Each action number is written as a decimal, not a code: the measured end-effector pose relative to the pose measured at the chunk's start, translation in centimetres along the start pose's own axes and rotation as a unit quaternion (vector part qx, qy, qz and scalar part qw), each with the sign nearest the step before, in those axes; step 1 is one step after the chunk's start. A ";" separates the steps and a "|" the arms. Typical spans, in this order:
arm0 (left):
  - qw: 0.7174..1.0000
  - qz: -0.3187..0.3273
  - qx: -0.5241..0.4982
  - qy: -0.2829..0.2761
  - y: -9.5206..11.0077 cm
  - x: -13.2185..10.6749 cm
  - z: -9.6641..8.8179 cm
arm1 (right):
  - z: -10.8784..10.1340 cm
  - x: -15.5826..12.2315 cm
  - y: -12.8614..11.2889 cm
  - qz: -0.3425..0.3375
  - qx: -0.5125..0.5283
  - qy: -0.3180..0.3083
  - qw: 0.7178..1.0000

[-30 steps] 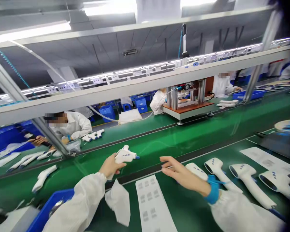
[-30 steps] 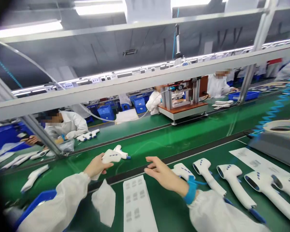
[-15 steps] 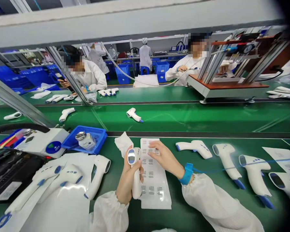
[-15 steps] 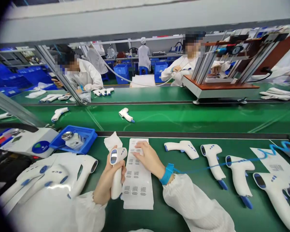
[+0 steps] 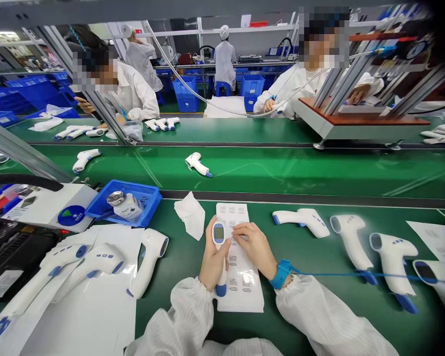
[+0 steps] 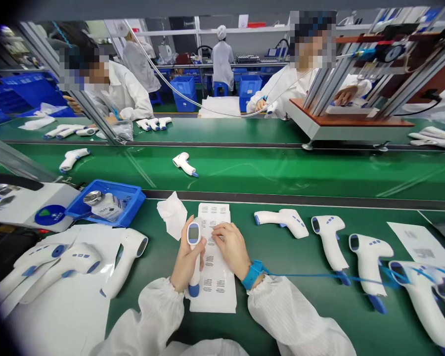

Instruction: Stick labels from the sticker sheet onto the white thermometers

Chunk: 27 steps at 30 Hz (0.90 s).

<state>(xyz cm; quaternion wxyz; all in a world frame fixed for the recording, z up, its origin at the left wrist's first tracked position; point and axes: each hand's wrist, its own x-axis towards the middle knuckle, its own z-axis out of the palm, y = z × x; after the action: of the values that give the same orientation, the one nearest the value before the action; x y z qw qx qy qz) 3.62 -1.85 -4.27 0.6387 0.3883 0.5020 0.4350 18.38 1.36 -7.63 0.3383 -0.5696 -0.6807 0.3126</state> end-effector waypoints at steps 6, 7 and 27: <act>1.000 0.003 -0.008 -0.008 -0.4 0.1 0.2 | -0.5 0.2 -1.2 -0.002 -0.030 -0.039 0.999; 1.000 0.003 -0.008 -0.006 -0.4 0.2 0.2 | -0.9 -0.1 -1.6 -0.016 -0.024 -0.054 0.998; 0.999 0.021 -0.007 -0.042 -1.2 0.2 1.5 | -3.0 1.7 -5.1 0.010 0.186 -0.012 0.982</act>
<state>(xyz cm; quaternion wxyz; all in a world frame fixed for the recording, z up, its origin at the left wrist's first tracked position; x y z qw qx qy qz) 5.35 -2.19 -5.19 0.6525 0.4124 0.4634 0.4352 17.75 2.41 -1.55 0.4271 -0.4999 -0.6091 0.4435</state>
